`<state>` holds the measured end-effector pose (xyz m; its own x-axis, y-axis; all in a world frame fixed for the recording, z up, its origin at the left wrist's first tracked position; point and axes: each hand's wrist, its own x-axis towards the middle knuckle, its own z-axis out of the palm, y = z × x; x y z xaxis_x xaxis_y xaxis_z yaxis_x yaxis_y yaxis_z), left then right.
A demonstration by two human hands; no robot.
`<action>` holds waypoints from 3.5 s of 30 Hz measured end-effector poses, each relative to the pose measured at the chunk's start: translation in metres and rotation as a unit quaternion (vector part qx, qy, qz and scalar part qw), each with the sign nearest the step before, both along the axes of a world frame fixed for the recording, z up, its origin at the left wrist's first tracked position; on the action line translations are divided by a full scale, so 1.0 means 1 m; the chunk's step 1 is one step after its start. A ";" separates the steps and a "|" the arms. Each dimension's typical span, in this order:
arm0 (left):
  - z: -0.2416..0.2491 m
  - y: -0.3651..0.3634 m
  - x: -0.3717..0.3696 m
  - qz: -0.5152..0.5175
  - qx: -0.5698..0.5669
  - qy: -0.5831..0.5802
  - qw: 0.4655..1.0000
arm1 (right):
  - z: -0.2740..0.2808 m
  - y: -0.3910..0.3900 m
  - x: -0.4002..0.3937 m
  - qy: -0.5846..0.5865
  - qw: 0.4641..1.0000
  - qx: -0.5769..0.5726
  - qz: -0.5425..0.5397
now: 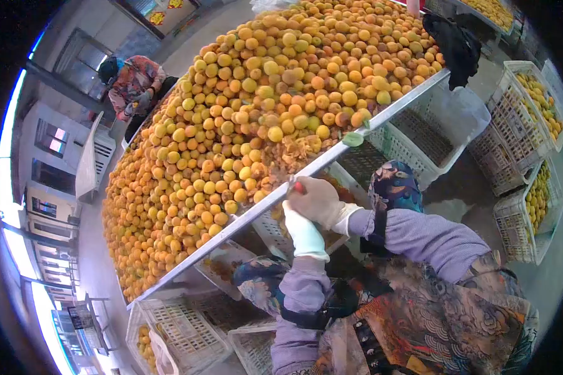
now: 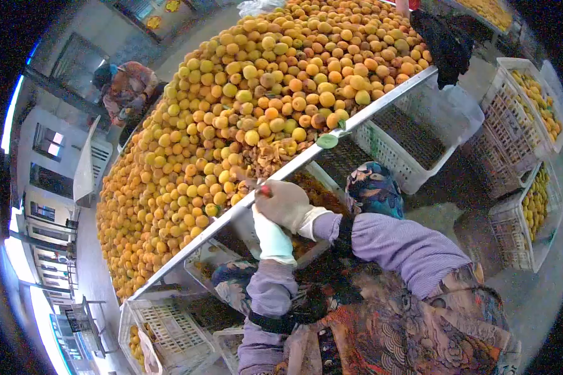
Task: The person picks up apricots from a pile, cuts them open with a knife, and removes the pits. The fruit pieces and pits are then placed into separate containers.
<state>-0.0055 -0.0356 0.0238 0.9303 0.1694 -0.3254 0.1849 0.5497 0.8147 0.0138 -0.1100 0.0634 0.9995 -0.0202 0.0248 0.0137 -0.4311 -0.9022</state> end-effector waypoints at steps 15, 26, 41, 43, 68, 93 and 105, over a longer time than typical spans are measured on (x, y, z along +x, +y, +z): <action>0.031 0.049 -0.001 -0.119 -0.211 0.037 0.969 | -0.001 -0.012 0.004 0.174 0.802 0.572 -0.009; 0.053 0.062 0.021 -0.059 -0.022 -0.038 0.997 | -0.002 -0.040 -0.007 0.241 0.847 0.466 0.084; 0.027 0.028 -0.037 -0.155 0.299 -0.163 0.927 | -0.034 -0.030 -0.005 0.068 0.920 0.363 0.133; 0.036 0.022 -0.039 -0.143 0.401 -0.177 0.887 | -0.032 -0.025 -0.007 0.206 0.835 0.506 0.074; 0.031 0.032 -0.070 -0.194 0.032 -0.057 0.979 | 0.046 -0.046 -0.026 0.071 0.840 0.531 0.091; 0.049 0.029 -0.080 -0.371 0.050 -0.008 0.927 | 0.032 -0.053 -0.019 0.095 0.816 0.441 0.362; 0.043 0.021 -0.085 -0.321 0.096 -0.013 0.942 | 0.024 -0.053 -0.027 0.161 0.849 0.456 0.214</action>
<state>-0.0905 -0.0149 0.0664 0.8681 -0.3784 -0.3211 0.4073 0.1736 0.8966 -0.0135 -0.1633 0.0874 0.8722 0.4821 -0.0829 -0.3182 0.4304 -0.8447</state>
